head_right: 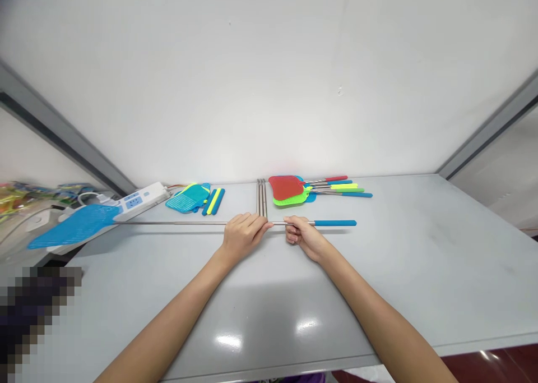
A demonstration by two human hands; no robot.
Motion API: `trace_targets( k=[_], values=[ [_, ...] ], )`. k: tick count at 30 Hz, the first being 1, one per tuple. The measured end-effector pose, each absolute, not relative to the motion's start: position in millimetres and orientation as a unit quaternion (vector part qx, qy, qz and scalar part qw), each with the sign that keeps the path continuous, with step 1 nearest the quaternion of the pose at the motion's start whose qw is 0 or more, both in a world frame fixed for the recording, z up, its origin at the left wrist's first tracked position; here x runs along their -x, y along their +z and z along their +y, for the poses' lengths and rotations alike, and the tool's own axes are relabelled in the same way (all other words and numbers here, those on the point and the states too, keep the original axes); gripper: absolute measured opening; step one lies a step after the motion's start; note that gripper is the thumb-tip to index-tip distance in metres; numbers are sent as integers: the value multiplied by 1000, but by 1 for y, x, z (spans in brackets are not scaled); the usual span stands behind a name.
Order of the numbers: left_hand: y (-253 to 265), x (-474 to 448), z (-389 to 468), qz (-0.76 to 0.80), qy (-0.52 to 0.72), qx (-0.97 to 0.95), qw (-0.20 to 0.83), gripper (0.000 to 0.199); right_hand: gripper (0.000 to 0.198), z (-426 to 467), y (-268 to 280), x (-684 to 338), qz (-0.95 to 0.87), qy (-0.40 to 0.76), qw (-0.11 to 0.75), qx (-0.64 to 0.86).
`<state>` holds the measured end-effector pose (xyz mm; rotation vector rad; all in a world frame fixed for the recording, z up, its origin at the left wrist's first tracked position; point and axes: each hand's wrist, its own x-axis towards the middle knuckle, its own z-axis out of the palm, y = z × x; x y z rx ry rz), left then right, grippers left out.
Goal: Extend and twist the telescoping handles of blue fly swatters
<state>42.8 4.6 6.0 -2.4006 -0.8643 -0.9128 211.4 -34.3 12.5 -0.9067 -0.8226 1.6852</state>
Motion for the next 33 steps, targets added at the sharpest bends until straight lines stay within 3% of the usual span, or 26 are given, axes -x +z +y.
trace_targets(
  k=[33],
  values=[
    [11,-41,4,-305,-316,873,212,26,38,-33,12,-219,-381,683,484,392]
  ],
)
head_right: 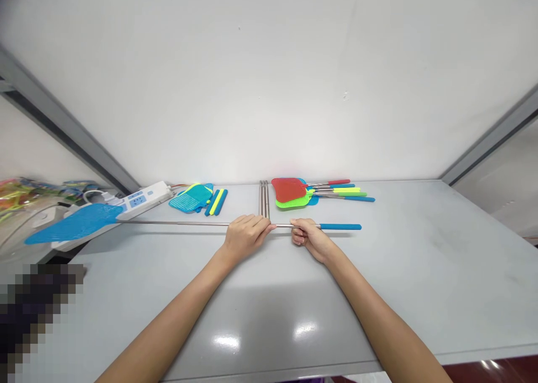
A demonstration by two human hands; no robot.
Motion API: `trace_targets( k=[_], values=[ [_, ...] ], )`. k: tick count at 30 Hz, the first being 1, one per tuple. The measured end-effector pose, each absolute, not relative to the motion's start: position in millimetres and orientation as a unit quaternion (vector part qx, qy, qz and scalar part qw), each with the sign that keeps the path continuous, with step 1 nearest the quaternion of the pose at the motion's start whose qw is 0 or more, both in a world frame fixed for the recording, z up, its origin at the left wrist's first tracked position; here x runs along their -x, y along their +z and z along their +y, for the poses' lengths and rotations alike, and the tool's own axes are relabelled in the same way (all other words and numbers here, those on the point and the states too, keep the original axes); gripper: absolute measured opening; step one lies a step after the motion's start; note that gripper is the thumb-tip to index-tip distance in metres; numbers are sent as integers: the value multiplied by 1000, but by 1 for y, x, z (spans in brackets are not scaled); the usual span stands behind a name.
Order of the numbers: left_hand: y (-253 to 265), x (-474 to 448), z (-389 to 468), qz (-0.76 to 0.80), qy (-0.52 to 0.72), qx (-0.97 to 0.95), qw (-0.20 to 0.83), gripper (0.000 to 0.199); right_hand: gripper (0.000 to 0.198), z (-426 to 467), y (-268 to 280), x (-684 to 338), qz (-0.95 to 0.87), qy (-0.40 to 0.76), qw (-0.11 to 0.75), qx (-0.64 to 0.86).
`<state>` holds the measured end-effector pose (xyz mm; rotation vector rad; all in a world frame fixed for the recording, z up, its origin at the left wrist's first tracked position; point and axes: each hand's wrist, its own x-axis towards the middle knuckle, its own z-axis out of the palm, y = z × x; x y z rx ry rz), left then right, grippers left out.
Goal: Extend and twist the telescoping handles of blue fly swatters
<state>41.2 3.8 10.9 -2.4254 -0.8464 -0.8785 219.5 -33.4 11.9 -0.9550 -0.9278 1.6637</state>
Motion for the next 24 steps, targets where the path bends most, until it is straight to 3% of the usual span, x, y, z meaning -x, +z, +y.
trace_targets(
  k=[24],
  values=[
    [8,-35,5,-315,-309,876,195,24,38,-30,6,-225,-383,706,473,363]
  ],
)
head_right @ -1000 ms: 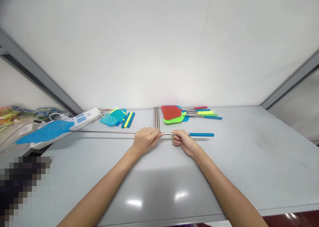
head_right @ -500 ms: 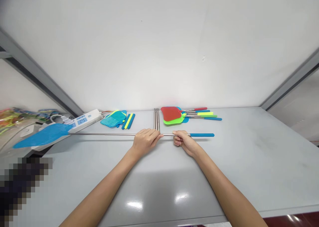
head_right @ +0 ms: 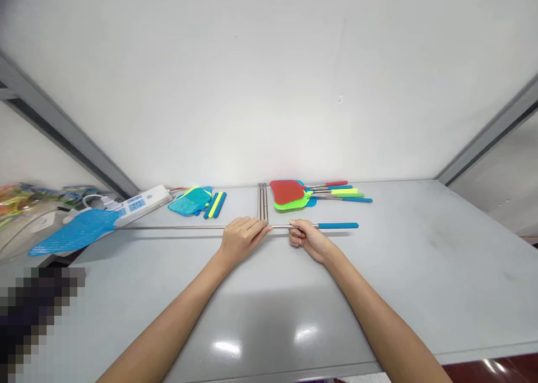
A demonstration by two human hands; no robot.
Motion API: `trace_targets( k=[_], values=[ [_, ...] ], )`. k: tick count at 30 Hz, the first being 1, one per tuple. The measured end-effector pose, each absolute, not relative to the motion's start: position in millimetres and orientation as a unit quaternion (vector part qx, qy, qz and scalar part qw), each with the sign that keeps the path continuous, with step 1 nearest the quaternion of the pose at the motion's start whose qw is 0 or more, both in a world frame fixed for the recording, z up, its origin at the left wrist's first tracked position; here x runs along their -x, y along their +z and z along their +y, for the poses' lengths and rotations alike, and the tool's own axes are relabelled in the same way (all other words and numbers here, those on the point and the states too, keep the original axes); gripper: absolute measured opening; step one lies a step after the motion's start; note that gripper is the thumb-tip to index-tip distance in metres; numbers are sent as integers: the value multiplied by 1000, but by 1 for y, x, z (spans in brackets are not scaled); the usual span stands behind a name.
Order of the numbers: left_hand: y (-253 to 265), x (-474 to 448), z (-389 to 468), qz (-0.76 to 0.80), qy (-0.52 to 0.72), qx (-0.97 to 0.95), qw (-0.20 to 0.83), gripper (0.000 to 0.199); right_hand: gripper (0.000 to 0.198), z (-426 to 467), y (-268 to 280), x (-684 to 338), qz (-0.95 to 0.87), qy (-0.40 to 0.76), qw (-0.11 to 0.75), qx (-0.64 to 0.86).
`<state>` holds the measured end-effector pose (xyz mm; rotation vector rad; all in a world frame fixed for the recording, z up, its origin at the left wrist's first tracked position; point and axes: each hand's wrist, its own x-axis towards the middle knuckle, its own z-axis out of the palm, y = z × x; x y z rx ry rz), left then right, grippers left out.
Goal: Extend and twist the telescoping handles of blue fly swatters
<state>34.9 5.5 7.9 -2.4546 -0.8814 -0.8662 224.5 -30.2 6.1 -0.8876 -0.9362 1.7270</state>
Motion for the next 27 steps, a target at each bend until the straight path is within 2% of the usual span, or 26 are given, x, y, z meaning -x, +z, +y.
trace_targets(
  k=[6,16,27],
  values=[
    [13,-29,7,-357,-311,869,146,16,36,-23,1,-237,-287,749,516,300],
    [12,-29,4,-389,-322,861,64,22,32,-19,-1,-242,-218,712,603,286],
    [10,-29,3,-418,-358,834,34,15,36,-19,1,-243,-239,694,606,306]
  ],
)
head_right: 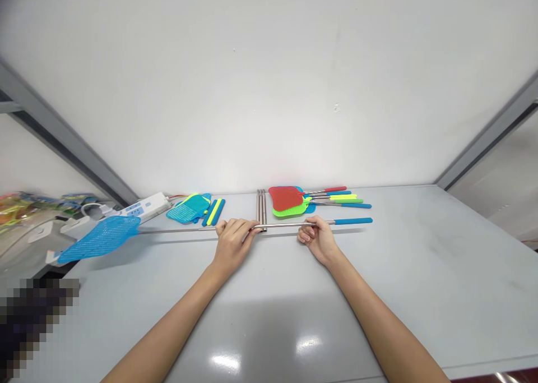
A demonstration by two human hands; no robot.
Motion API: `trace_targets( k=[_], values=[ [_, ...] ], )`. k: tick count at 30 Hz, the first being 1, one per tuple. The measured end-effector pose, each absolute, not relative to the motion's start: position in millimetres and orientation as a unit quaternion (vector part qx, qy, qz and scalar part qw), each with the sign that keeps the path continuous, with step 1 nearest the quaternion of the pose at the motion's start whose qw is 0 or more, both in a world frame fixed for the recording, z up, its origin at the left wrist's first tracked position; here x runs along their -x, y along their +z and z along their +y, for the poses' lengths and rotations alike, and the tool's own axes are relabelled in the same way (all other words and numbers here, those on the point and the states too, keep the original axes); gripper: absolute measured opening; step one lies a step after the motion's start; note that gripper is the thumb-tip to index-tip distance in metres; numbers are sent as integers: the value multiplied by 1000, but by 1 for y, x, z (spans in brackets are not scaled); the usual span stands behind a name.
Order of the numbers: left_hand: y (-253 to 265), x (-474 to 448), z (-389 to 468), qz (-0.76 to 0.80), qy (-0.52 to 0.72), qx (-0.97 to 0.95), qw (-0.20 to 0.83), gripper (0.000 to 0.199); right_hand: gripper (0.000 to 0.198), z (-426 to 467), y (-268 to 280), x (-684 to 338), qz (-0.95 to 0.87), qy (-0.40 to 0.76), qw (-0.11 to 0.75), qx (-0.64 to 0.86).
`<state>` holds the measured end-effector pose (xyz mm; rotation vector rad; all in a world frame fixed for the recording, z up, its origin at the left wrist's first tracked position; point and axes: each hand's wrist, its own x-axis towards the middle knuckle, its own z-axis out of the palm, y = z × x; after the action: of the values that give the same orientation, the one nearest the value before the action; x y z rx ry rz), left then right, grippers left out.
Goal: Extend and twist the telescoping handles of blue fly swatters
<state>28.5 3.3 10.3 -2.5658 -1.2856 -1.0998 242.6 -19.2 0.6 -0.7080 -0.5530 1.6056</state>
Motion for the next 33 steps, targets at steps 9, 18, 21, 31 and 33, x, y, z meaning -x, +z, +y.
trace_targets(
  k=[9,18,21,31,33],
  values=[
    [11,-29,5,-441,-380,812,39,14,37,-19,-1,-241,-252,682,606,324],
    [7,-30,4,-430,-384,816,41,12,33,-18,2,-238,-252,682,605,324],
    [7,-30,4,-426,-388,817,39,12,31,-20,6,-236,-269,685,594,324],
    [8,-31,3,-422,-397,814,46,13,27,-21,6,-234,-279,675,593,339],
    [8,-31,3,-421,-402,812,50,13,27,-20,5,-235,-274,677,595,335]
  ],
)
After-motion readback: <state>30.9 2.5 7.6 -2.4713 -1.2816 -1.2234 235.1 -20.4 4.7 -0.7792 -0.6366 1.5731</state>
